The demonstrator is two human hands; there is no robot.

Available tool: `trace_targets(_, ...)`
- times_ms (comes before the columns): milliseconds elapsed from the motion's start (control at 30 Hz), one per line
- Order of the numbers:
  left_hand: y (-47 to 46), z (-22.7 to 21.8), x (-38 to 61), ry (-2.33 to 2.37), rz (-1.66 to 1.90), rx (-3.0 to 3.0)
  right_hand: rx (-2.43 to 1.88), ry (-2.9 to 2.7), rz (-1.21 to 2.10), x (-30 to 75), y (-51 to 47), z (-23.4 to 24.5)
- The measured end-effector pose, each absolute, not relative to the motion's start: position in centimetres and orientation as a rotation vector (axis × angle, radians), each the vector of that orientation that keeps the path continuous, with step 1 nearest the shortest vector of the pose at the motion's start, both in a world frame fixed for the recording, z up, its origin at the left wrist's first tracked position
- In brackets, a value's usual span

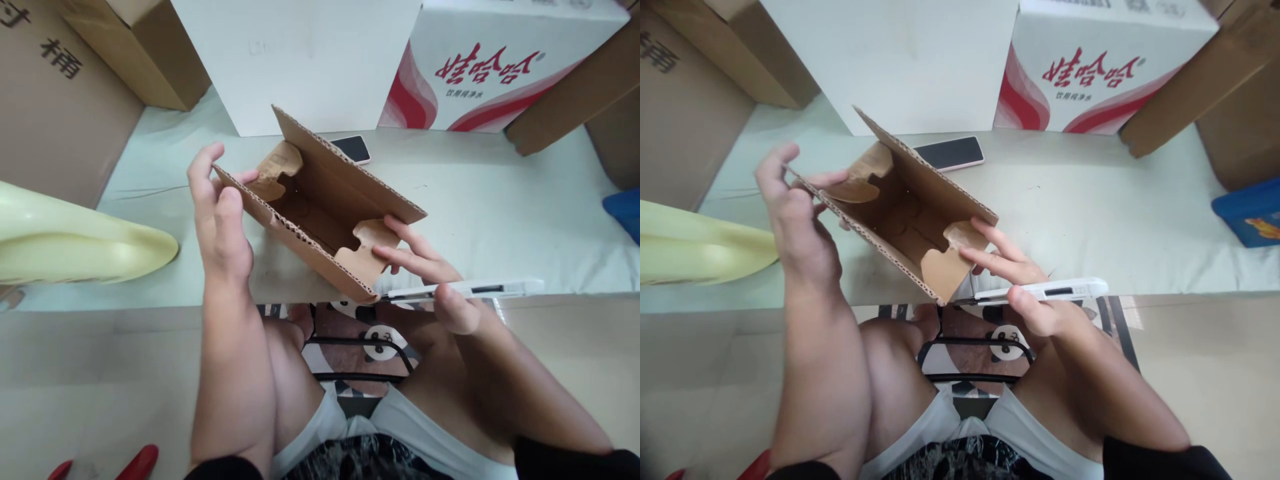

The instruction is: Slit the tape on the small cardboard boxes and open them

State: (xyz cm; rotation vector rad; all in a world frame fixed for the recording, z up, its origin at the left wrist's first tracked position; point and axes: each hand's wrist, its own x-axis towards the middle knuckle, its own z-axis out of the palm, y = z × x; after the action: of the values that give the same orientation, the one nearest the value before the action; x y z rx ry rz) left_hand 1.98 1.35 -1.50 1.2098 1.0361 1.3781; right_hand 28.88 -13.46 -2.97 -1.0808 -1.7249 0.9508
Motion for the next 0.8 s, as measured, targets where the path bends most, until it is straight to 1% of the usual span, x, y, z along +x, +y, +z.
trace_targets(67, 1.6, -1.9, 2.0, 1.054, 1.474, 1.359, -1.037, -1.637, 1.08, 28.9, -13.3, -2.8)
trace_targets(133, 1.7, -2.4, 2.2, 1.082, 1.495, 1.442, -0.953, -1.529, 1.174, 28.9, -13.1, -2.6)
trace_targets(200, 1.6, -2.7, 2.5, 1.086, 1.48, 1.427, -0.886, -1.413, 1.112, 29.0, -13.1, -2.4)
trace_targets(333, 1.3, -2.8, 2.9, 1.043, 1.44, 1.369, -0.949, -1.253, 0.819, 28.4, -12.8, -2.5)
trace_targets(467, 1.5, -2.8, 2.6, 1.102, 1.481, 1.526, -0.841, -1.353, 0.952, 27.7, -12.6, -3.8)
trace_targets(533, 1.9, -3.3, 2.2, 1.127, 1.471, 1.701, -0.844, -1.436, 0.952, 27.6, -12.7, -4.4)
trace_targets(667, 2.4, -4.6, 1.7, 1.164, 1.303, 2.102, -0.885, -1.573, 0.915, 28.0, -12.8, -4.8)
trace_targets(800, 2.5, -5.2, 1.6, 1.179, 1.299, 2.175, -0.839, -1.383, 1.006, 28.6, -12.3, -5.0)
